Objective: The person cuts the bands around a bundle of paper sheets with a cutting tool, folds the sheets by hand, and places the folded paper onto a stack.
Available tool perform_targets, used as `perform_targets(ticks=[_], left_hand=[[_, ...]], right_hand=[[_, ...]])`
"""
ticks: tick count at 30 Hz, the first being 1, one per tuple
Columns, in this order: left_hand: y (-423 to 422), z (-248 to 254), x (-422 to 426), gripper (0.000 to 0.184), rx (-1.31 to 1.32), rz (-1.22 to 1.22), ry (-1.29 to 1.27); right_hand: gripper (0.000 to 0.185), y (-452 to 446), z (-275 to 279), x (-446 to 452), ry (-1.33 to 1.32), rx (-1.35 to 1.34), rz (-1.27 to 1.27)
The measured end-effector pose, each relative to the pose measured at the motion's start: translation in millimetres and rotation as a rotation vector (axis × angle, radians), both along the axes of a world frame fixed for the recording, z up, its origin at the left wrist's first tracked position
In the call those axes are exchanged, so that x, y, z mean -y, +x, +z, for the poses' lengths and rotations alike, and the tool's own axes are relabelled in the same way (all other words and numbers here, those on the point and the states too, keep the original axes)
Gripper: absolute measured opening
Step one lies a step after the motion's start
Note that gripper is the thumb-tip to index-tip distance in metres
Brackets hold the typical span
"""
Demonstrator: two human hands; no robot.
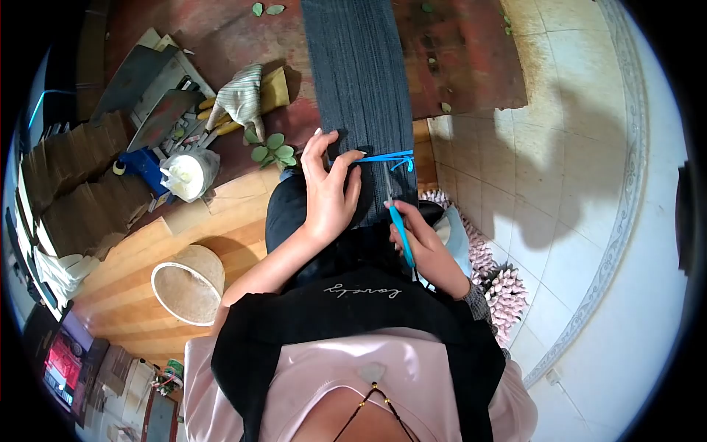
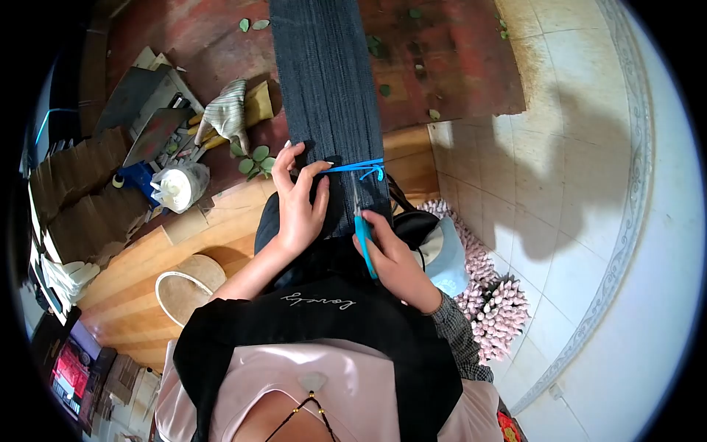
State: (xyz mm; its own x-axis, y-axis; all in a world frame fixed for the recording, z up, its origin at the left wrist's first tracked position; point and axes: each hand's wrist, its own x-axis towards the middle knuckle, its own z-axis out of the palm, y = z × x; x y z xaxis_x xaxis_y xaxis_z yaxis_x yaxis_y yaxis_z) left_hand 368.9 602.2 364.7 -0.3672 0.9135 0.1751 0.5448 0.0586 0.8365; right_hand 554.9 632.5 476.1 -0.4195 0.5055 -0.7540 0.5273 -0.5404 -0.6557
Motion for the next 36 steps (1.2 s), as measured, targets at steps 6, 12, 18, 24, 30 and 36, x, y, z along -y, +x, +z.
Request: perform_targets(ticks=[6,12,18,24,30,36], left_hand=[[1.3,-3.0,-0.6,0.030,0.029,0.019,0.036],[0.4,-0.4,2.8,0.032,-0.015,0.008,0.033],[-3.3,10.4,-5.6,0.034,-0.235,-0.280,0.389],[11.0,19.7,-22.3,0.040,-0.393,-0.688,0.278],[11.2,19.4,-28.5,0.039,-0.317,-0.737,0.192],[10.5,19.4,-30.1,0.034,-0.312,-0.746,0.194]], right_hand=[[0.046,-13.7,-18.3,-10.1,0.217,-0.036,-0.095],[0.047,-7.5,-4.2,-18.9,0.320,-0.173,-0.097],[0.050,-34.0,5.5,-86.7,0.431,-0.366,-0.056],[0.049,-116.8,-12.2,-203.7,0.348,-0.521,0.103],[0.054,-174.1,-20.6,-291.0,0.216,-0.279,0.207],[0.051,-194.6,-34.5,-321.9,0.189,-0.213,0.197]])
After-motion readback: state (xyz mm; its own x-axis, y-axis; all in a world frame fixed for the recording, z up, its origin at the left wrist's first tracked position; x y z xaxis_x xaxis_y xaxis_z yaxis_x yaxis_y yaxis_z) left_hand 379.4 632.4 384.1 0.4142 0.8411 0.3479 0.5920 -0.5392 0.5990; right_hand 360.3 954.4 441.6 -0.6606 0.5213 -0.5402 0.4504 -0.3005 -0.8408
